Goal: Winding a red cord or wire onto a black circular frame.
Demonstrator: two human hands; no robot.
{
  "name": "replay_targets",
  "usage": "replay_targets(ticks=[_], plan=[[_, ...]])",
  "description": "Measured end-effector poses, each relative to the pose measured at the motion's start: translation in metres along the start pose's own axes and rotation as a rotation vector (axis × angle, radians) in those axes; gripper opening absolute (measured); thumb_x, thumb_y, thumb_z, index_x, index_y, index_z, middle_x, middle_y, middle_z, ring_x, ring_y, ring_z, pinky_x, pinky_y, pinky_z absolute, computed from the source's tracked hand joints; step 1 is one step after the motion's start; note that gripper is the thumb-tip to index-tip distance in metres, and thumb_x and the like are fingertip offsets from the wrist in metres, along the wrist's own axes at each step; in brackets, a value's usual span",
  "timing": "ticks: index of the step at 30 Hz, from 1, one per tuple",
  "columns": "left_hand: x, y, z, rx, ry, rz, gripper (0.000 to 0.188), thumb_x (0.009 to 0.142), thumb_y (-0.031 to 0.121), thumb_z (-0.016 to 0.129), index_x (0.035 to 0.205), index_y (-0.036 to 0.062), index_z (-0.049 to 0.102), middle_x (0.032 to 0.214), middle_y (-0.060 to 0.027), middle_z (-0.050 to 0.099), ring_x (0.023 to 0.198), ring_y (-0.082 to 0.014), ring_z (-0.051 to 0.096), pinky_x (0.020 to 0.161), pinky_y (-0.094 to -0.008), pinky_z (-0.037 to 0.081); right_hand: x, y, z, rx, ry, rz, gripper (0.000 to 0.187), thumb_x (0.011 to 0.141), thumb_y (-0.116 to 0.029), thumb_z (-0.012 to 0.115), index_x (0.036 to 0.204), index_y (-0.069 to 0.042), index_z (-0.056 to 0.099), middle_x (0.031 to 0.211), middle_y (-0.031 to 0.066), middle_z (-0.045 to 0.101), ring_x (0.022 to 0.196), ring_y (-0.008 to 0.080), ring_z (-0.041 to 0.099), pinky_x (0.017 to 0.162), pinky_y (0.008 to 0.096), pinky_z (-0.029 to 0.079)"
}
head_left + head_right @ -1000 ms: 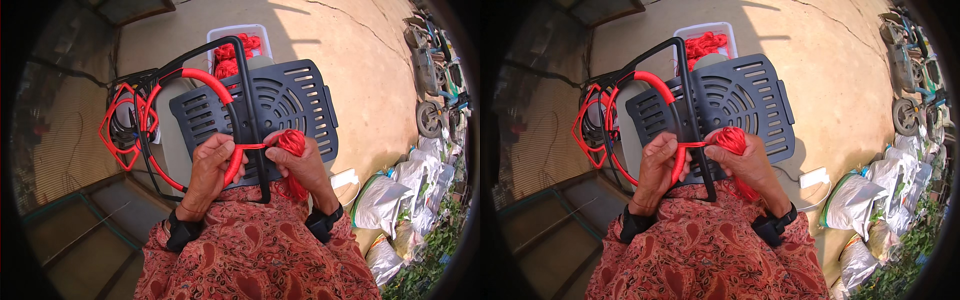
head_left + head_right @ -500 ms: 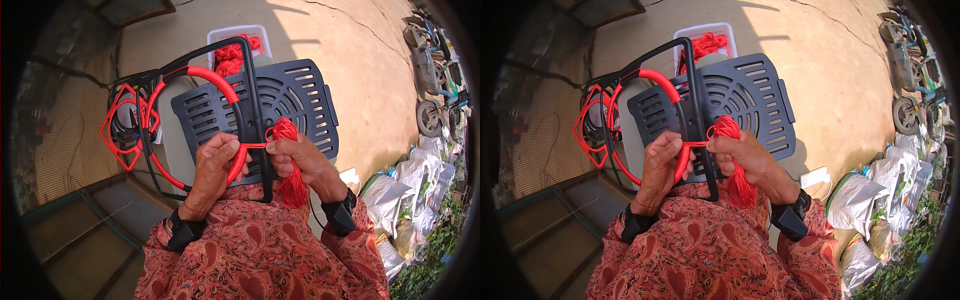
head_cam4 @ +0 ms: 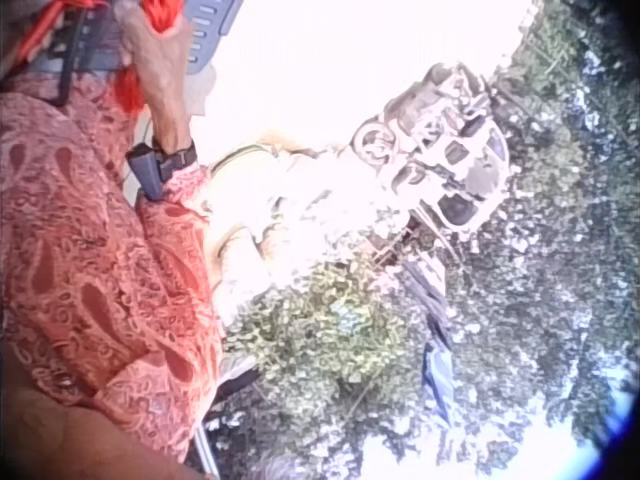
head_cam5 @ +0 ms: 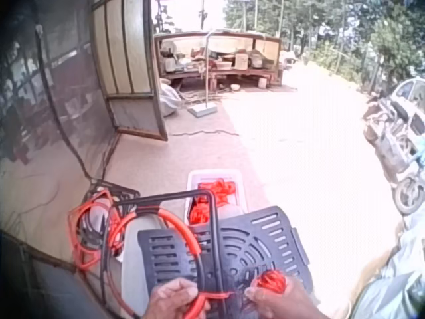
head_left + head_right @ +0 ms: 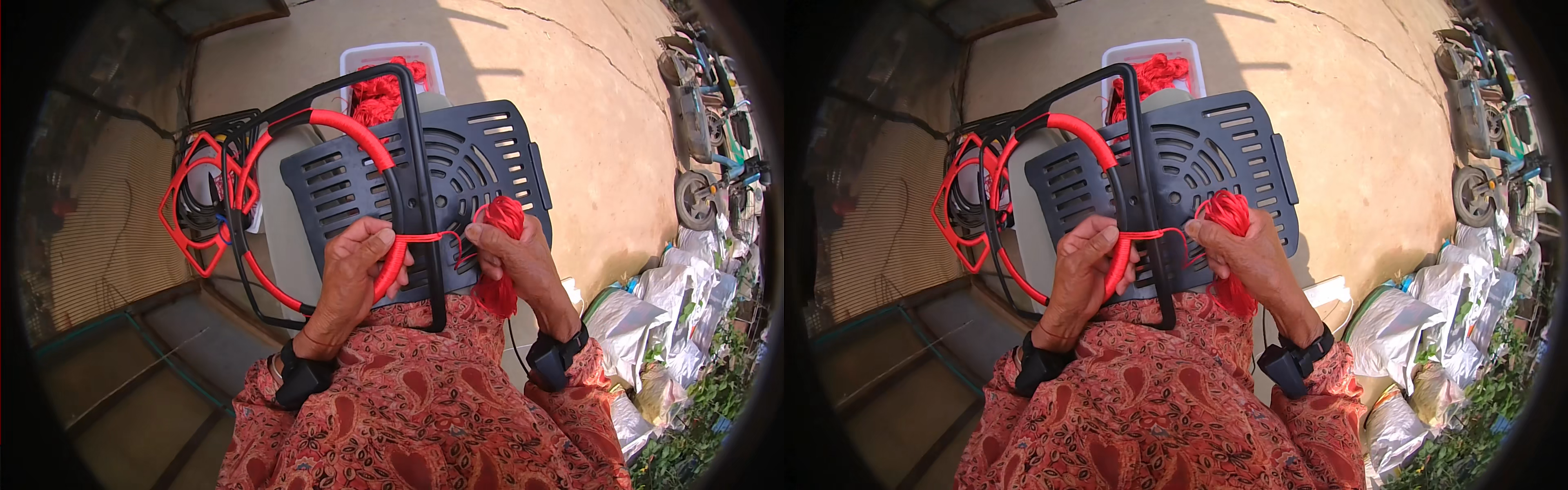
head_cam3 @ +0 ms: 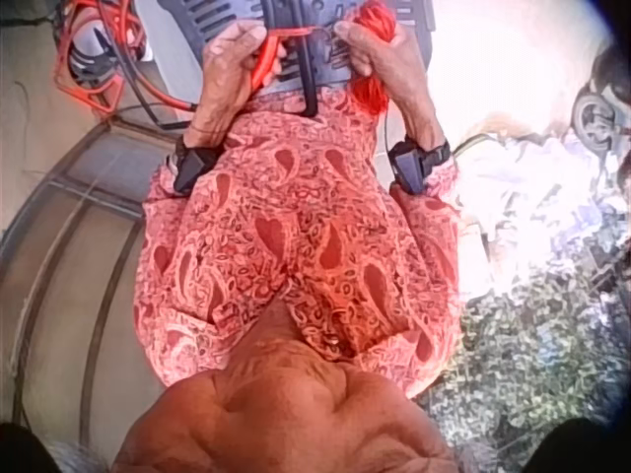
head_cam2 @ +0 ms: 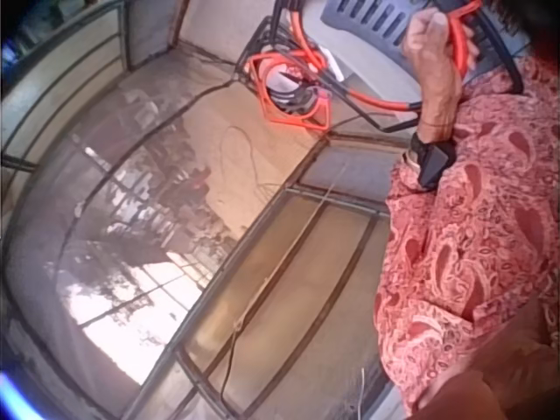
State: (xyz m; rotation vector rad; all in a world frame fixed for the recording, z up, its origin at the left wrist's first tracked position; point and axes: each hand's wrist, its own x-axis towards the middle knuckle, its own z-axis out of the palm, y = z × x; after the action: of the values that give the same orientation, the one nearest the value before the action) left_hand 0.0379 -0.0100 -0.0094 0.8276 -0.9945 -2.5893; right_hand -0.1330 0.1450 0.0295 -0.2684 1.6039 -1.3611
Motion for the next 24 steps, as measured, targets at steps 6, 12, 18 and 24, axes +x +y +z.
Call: replay_targets(ticks=[6, 12, 18, 24], plan=[[0.003, 0.001, 0.000, 0.001, 0.005, -0.009, 0.019, 0.096, 0.017, 0.056, 0.103, -0.0011, 0.054, 0.077, -0.0168, 0.065, 0.053, -0.0186, 0.062, 0.041, -0.0252, 0.046, -0.002, 0.002, 0.030, -0.075, 0.022, 0.004, 0.024, 0.088, -0.021, 0.070, 0.077, -0.006, 0.056, 0.054, -0.0028, 0.047, 0.045, 0.0063, 0.043, 0.043, 0.0230, 0.034], [0.004, -0.002, -0.001, 0.002, 0.021, -0.013, 0.016, 0.096, 0.014, 0.056, 0.101, -0.0005, 0.055, 0.077, -0.0194, 0.065, 0.051, -0.0219, 0.062, 0.040, -0.0285, 0.047, 0.006, 0.006, 0.029, 0.080, -0.020, 0.065, 0.021, 0.086, -0.019, 0.071, 0.075, -0.005, 0.060, 0.057, -0.0007, 0.053, 0.046, 0.0069, 0.047, 0.043, 0.0233, 0.036], [0.006, -0.006, 0.001, 0.068, 0.066, 0.022, 0.016, 0.095, 0.014, 0.056, 0.101, -0.0011, 0.055, 0.077, -0.0180, 0.065, 0.052, -0.0199, 0.062, 0.040, -0.0271, 0.046, 0.012, 0.000, 0.035, 0.303, 0.004, 0.271, 0.021, 0.085, -0.010, 0.067, 0.067, -0.006, 0.057, 0.056, 0.0007, 0.052, 0.044, 0.0090, 0.048, 0.040, 0.0250, 0.036], [0.008, -0.008, 0.001, 0.070, 0.064, 0.011, 0.019, 0.095, 0.015, 0.058, 0.102, -0.0017, 0.055, 0.077, -0.0166, 0.066, 0.052, -0.0178, 0.062, 0.040, -0.0253, 0.046, 0.015, -0.003, 0.035, 0.219, 0.053, 0.290, 0.021, 0.083, -0.008, 0.066, 0.066, -0.006, 0.055, 0.056, 0.0005, 0.051, 0.043, 0.0093, 0.047, 0.039, 0.0252, 0.036]])
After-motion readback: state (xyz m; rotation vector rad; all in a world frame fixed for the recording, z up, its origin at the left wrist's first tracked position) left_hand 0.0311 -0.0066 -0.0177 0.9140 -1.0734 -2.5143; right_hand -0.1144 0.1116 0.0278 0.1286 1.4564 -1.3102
